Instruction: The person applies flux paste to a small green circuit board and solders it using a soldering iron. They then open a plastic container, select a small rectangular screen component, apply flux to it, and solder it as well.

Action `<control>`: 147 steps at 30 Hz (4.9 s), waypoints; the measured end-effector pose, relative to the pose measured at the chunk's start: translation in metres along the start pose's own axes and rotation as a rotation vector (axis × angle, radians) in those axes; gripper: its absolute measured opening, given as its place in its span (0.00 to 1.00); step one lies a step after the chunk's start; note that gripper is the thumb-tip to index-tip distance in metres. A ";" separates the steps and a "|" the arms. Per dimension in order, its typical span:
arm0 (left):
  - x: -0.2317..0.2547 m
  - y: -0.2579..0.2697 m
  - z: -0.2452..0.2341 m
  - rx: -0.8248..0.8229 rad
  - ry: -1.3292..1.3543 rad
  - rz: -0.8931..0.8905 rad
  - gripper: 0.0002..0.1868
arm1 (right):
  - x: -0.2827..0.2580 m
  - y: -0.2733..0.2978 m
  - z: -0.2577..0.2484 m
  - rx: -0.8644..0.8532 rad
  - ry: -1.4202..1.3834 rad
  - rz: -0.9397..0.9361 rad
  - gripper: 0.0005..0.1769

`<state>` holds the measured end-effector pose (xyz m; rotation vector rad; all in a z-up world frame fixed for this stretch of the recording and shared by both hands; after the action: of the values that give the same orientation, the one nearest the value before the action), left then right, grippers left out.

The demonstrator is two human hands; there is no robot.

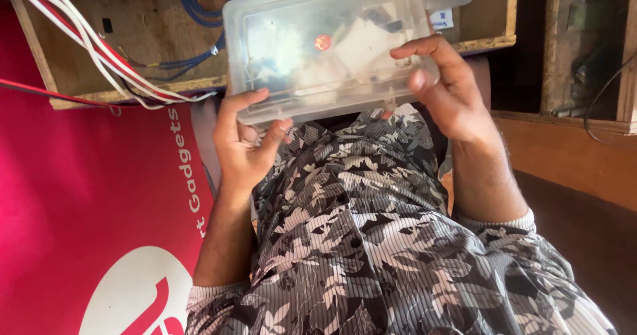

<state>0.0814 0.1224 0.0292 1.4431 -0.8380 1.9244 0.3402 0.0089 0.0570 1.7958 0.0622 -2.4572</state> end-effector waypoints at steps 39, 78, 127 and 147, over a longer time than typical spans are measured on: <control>0.047 -0.008 -0.036 0.410 -0.885 0.008 0.06 | 0.111 -0.259 0.114 -0.238 1.298 0.157 0.36; -0.038 -0.073 -0.096 0.269 -1.074 -0.246 0.09 | 0.055 -0.027 -0.104 0.425 1.478 0.079 0.04; 0.053 -0.185 0.082 -0.011 -1.012 0.563 0.29 | -0.102 -0.099 0.003 0.427 1.504 -0.455 0.15; 0.046 -0.210 -0.007 -0.089 -0.593 0.364 0.28 | -0.072 -0.189 -0.053 0.250 1.395 -0.328 0.14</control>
<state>0.2268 0.2643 0.1015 1.9444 -1.5225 1.6757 0.3930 0.2054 0.1042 3.3686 0.1504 -0.8310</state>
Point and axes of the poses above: each hand's wrist, its own y-axis away from the middle knuckle, its own z-axis out of the palm, x = y × z, the point moved 8 cm from there along -y, towards the middle knuckle, and after that the axes turned 14 degrees about -x, right-handed, at the moved point
